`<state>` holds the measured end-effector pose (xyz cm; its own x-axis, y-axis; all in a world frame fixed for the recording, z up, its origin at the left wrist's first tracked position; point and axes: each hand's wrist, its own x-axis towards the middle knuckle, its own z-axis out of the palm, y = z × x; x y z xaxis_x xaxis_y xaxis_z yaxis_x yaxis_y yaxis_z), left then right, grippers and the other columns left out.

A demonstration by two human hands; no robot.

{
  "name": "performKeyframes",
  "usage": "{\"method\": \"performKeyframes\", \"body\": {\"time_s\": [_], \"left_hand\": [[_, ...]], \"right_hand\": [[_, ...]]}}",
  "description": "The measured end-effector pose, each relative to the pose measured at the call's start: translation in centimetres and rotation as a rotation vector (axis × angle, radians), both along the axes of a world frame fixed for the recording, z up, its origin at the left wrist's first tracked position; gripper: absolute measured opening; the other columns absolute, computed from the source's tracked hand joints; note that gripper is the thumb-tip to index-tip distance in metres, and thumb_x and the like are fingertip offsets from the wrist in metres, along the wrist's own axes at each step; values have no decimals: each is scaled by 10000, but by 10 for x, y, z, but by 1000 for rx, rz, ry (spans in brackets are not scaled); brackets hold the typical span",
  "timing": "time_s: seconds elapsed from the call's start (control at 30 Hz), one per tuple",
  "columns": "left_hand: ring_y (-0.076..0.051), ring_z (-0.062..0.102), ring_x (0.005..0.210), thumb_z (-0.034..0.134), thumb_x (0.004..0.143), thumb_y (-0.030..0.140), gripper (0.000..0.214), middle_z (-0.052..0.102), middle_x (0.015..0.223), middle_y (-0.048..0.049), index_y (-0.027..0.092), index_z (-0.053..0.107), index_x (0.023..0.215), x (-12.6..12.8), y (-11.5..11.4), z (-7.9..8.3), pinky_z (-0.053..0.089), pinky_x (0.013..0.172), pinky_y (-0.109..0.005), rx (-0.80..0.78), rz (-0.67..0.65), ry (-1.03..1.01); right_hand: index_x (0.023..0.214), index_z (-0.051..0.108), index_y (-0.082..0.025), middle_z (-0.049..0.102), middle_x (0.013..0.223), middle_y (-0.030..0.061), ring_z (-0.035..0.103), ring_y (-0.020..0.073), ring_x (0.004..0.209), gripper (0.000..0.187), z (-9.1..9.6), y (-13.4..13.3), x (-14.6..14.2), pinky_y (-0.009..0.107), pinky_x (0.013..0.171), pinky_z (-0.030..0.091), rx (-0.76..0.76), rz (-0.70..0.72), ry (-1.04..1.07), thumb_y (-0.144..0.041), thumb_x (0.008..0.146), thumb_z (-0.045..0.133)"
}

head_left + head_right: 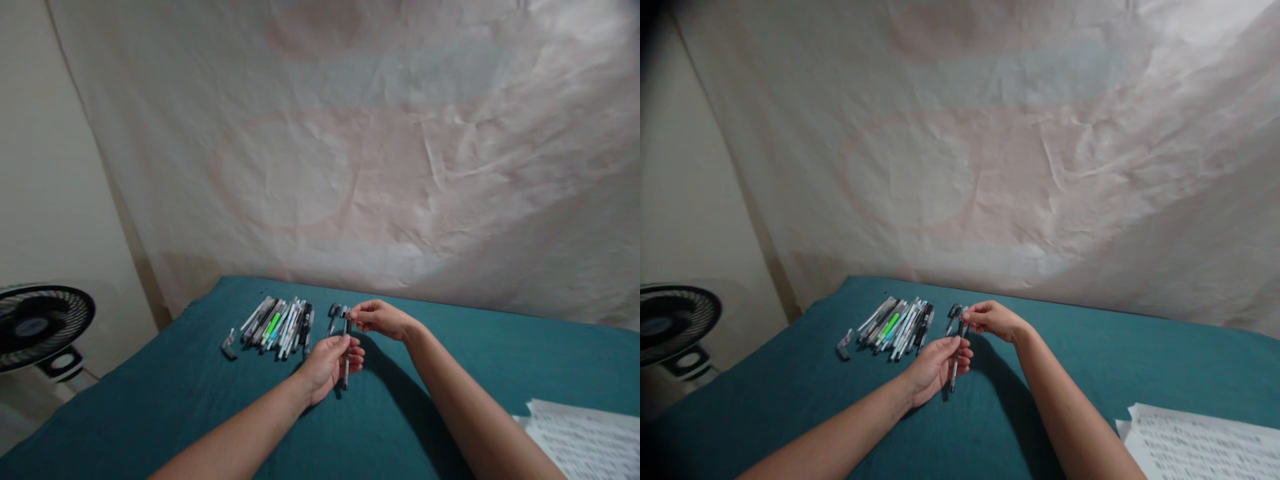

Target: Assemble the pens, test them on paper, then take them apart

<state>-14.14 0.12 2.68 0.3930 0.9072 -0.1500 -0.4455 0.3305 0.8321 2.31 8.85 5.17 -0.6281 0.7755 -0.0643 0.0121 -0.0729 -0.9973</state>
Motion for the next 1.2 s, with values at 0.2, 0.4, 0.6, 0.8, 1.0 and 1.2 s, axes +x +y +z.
{"method": "performKeyframes", "body": {"time_s": [0.2,0.4,0.6,0.8,1.0,1.2], "left_hand": [[-116,575,654,520,757,358,271,616,775,-83,104,558,842,-1,-1,1,449,689,-275,18,-20,17],[-112,575,622,532,742,375,290,613,761,-80,102,551,838,0,-3,2,449,661,-271,49,-60,114],[-115,573,612,534,732,393,311,607,747,-79,95,547,822,1,-5,1,452,624,-265,86,-113,203],[-106,573,596,492,756,411,322,607,732,-65,100,536,828,2,-3,1,455,622,-263,58,-105,171],[-96,568,585,485,763,409,314,604,730,-58,107,535,834,1,-2,-1,451,620,-249,48,-89,138],[-70,543,550,512,753,395,296,589,712,-42,108,536,824,1,1,-4,447,579,-213,32,-16,88]], "right_hand": [[759,635,-126,592,716,12,470,45,547,253,0,1,0,193,544,366,-29,-40,58,-321,605,681],[752,612,-143,562,676,2,450,51,510,235,6,10,2,208,513,375,45,-335,301,-333,622,659],[759,539,-176,541,665,4,464,59,484,214,-4,34,22,184,451,405,76,-801,238,-381,698,551],[572,530,-129,502,448,-14,443,58,370,200,-38,35,20,169,372,375,34,-731,-99,-295,670,584],[543,559,-116,529,389,1,446,65,316,199,-57,36,11,160,342,340,82,-694,-392,-265,672,584],[629,596,-94,583,487,30,454,55,365,222,-41,32,13,152,363,325,131,-634,-499,-293,713,545]]}}
